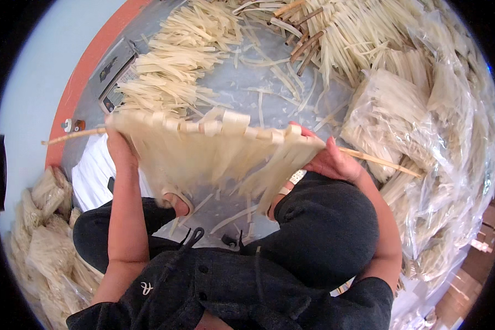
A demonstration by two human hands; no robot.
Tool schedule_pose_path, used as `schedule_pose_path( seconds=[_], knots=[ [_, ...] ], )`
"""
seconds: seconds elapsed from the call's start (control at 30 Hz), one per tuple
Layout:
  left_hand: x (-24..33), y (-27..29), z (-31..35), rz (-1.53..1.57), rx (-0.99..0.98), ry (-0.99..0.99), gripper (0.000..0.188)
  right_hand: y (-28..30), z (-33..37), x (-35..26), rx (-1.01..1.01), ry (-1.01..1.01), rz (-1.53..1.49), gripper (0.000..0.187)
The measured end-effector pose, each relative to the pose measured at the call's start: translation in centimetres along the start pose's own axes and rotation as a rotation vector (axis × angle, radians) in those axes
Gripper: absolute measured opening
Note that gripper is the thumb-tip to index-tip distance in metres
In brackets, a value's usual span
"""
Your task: The person sits on the floor and places shredded light-colored fiber into a clear plastic bag, then seals it. They then pick up a long wooden stick and wrap a bundle of the fiber around it, securing it with a thin strip of material. The person repeats this wrapping process with multiple bundles.
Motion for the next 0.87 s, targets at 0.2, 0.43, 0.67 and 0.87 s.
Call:
schedule_pose_path(
  seconds=[0.2,0.43,0.67,0.87],
  knots=[
    [-10.8,3.6,-7.3,-0.764,0.041,0.268,0.078,15.4,1.7,6.3,0.571,0.121,-0.212,0.046],
    [-11.0,-8.1,-2.9,-0.615,-0.134,-0.701,0.039,19.3,4.0,10.2,0.792,0.013,-0.111,0.029],
    [-11.4,-27.3,19.2,-0.946,-0.833,-1.037,0.024,13.7,2.9,5.2,0.761,0.135,0.384,0.024],
    [-15.6,-27.8,17.6,-1.094,-0.893,-1.028,0.005,16.9,5.2,4.9,0.903,0.265,0.423,0.025]
  ],
)
Point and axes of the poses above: each hand's wrist, its own z-axis away from the middle knuckle, its own y-axis out of the back of the hand, x = y × z, the point moved 8 cm from there along -z, towards the middle knuckle, and after that the axes turned 1 degree about z, right-handed, at the moved point
